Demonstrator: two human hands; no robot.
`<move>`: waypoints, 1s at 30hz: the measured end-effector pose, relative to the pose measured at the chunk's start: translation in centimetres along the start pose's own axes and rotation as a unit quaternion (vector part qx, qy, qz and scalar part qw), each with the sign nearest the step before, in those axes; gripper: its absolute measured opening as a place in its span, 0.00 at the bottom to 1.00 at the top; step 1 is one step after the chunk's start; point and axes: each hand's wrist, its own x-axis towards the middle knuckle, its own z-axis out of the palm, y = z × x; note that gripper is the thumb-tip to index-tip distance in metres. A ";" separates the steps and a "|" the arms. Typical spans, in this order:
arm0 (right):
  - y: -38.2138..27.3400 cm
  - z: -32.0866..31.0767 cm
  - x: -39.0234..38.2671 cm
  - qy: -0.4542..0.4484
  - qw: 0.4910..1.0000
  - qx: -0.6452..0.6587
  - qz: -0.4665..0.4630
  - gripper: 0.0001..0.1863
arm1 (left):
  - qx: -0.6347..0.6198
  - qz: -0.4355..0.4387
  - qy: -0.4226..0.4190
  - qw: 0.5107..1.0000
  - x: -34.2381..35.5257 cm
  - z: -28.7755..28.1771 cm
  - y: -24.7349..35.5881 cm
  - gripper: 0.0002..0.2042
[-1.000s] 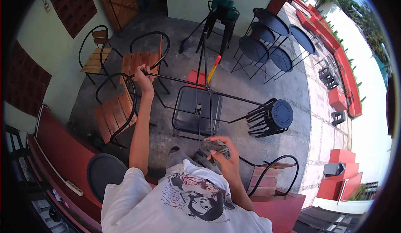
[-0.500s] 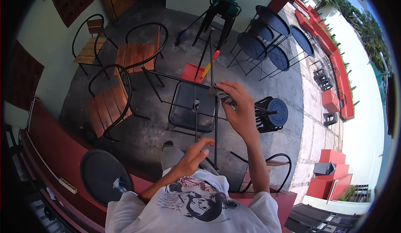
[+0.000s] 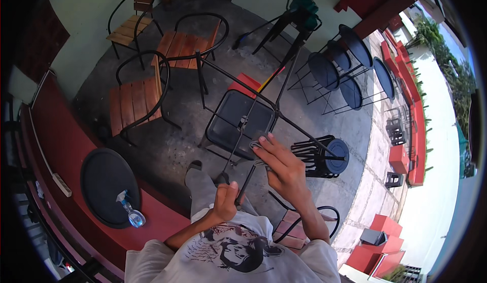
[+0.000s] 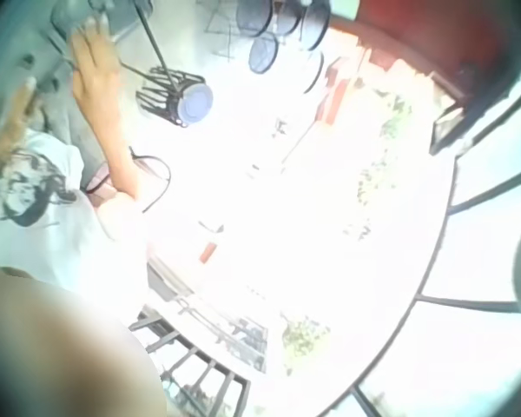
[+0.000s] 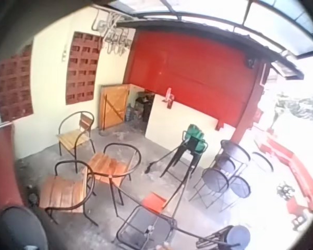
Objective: Inspecting and repairing a metal chair frame in an outdoor seating area.
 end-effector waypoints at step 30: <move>-7.3 4.0 -9.1 0.066 0.961 0.254 0.091 0.27 | 0.306 0.388 0.164 0.854 1.2 -0.4 -2.9 0.15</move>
